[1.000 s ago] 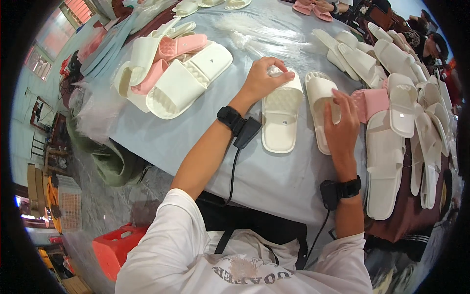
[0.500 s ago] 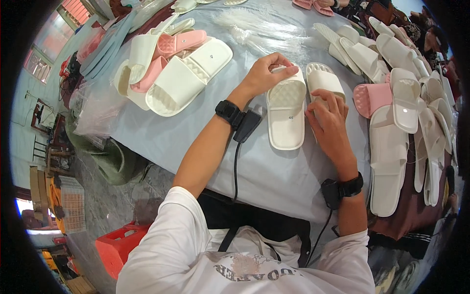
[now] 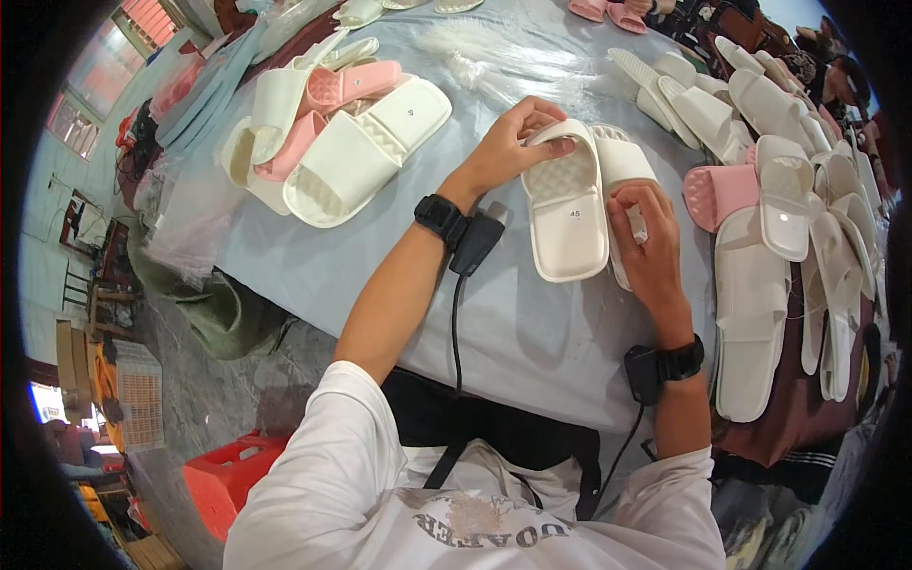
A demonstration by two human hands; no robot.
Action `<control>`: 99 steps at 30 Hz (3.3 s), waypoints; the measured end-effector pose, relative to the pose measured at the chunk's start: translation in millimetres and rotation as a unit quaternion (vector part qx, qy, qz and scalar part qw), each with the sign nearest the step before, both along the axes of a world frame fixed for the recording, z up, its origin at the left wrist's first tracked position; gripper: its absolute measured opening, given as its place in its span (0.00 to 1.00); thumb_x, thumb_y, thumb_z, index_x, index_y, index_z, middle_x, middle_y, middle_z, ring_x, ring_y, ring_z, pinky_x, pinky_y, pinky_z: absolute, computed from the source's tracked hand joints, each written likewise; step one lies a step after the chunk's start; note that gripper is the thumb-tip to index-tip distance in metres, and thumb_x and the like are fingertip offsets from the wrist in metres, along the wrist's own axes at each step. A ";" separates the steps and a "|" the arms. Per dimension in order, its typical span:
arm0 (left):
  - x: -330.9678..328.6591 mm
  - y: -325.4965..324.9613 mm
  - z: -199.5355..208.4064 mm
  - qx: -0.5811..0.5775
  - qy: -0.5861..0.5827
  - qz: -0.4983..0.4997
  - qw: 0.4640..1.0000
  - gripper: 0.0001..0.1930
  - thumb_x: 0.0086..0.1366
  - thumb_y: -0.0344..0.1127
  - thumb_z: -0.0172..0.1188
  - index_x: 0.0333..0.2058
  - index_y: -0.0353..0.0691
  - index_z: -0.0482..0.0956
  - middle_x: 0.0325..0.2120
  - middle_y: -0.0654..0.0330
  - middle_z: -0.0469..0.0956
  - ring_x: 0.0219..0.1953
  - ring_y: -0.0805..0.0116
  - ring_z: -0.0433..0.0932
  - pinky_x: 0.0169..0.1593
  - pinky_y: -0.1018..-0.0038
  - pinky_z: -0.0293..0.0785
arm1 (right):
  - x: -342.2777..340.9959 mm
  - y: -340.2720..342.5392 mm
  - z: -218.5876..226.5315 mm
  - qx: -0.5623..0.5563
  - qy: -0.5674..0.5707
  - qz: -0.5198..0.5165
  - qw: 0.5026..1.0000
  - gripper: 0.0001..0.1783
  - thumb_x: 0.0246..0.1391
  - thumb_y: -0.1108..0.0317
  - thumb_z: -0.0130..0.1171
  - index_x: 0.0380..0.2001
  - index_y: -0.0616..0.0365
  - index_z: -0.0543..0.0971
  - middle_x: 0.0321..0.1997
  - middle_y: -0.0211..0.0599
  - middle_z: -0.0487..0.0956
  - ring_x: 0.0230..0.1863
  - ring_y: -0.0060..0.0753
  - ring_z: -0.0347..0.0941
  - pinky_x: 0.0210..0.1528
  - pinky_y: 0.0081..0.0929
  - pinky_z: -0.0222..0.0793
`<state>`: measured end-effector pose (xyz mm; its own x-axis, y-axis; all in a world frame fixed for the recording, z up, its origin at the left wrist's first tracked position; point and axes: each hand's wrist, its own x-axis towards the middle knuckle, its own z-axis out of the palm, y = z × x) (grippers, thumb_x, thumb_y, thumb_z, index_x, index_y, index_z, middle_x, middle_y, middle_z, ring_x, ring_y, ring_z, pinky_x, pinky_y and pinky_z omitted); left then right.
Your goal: Manually attach straps to the soles of slippers.
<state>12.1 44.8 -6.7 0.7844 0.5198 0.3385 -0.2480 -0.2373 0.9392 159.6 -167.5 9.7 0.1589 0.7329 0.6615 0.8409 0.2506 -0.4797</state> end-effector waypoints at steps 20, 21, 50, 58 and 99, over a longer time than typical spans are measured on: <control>12.0 2.1 -7.8 -0.095 -0.045 0.046 0.993 0.19 0.72 0.43 0.65 0.52 0.37 0.72 0.44 0.57 0.83 0.47 0.71 0.80 0.53 0.73 0.75 | -4.5 -6.6 5.3 -0.046 -0.059 0.055 0.996 0.09 0.49 0.76 0.69 0.34 0.62 0.79 0.39 0.39 0.78 0.42 0.48 0.76 0.47 0.40 0.72; 12.1 3.1 -8.8 -0.088 -0.045 0.052 0.994 0.20 0.72 0.43 0.65 0.52 0.37 0.72 0.44 0.57 0.82 0.47 0.71 0.80 0.53 0.73 0.75 | -6.4 -5.8 7.1 -0.045 -0.060 0.056 0.996 0.09 0.49 0.76 0.69 0.34 0.62 0.79 0.39 0.39 0.78 0.42 0.48 0.76 0.47 0.40 0.72; 25.9 -29.8 1.8 -0.038 -0.097 0.340 0.935 0.42 0.56 0.62 0.77 0.48 0.37 0.60 0.41 0.57 0.66 0.44 0.70 0.69 0.46 0.74 0.73 | -6.1 -5.8 1.1 -0.062 0.079 0.026 0.995 0.13 0.53 0.76 0.68 0.43 0.58 0.84 0.46 0.38 0.72 0.48 0.39 0.71 0.53 0.33 0.69; 27.8 -17.8 -7.3 0.029 -0.103 0.375 0.921 0.38 0.57 0.56 0.78 0.48 0.37 0.62 0.43 0.54 0.69 0.44 0.68 0.71 0.46 0.73 0.74 | -2.7 1.6 -7.2 -0.072 0.145 0.002 0.987 0.11 0.56 0.70 0.69 0.43 0.57 0.85 0.36 0.30 0.67 0.37 0.27 0.63 0.41 0.26 0.63; 6.2 10.8 -10.7 0.121 -0.002 0.372 0.920 0.39 0.53 0.55 0.78 0.55 0.35 0.72 0.48 0.47 0.74 0.51 0.56 0.76 0.55 0.64 0.74 | -11.9 -6.4 -2.9 -0.018 -0.114 -0.100 0.988 0.33 0.45 0.53 0.79 0.49 0.64 0.80 0.49 0.49 0.76 0.49 0.52 0.75 0.50 0.41 0.72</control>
<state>18.2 55.7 -17.4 0.2405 0.8216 0.5168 0.0638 -0.5446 0.8362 147.8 -173.9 6.9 0.1533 0.7257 0.6707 0.9588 0.0549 -0.2786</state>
